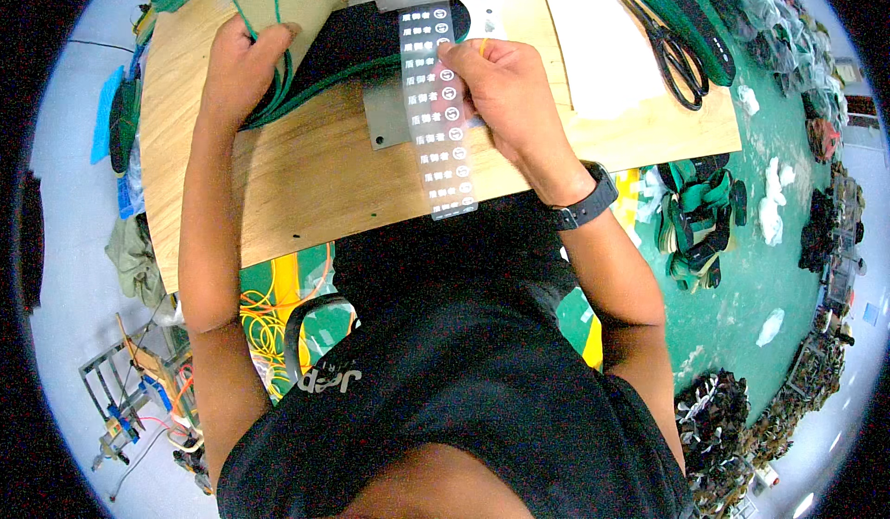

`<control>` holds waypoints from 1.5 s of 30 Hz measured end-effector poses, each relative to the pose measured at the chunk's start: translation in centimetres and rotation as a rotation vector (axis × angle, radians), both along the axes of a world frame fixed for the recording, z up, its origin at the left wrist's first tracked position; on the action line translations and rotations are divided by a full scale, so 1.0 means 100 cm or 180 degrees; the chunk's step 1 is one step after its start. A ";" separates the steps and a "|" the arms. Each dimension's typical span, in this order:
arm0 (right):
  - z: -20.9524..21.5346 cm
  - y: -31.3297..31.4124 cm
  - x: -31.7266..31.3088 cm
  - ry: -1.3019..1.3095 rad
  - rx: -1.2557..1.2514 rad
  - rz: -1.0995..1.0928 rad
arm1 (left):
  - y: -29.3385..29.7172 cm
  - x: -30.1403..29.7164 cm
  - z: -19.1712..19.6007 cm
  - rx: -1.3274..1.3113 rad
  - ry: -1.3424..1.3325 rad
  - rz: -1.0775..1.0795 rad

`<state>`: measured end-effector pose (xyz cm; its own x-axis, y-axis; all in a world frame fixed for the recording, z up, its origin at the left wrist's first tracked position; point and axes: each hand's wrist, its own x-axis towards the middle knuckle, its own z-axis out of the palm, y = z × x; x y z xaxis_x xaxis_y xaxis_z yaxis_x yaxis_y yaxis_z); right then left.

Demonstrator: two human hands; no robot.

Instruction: The person cuts small white circular labels from a plastic sheet using shears and applies one to each shoe insole, then secures a stack of finished insoles with a rubber band.

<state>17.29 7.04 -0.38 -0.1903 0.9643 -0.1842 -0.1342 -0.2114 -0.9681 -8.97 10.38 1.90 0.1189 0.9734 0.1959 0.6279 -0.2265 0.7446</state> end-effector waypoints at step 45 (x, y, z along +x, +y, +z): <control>-0.002 0.000 0.000 -0.0153 0.0044 -0.0019 | -0.002 0.005 -0.003 -0.0012 -0.1074 0.0189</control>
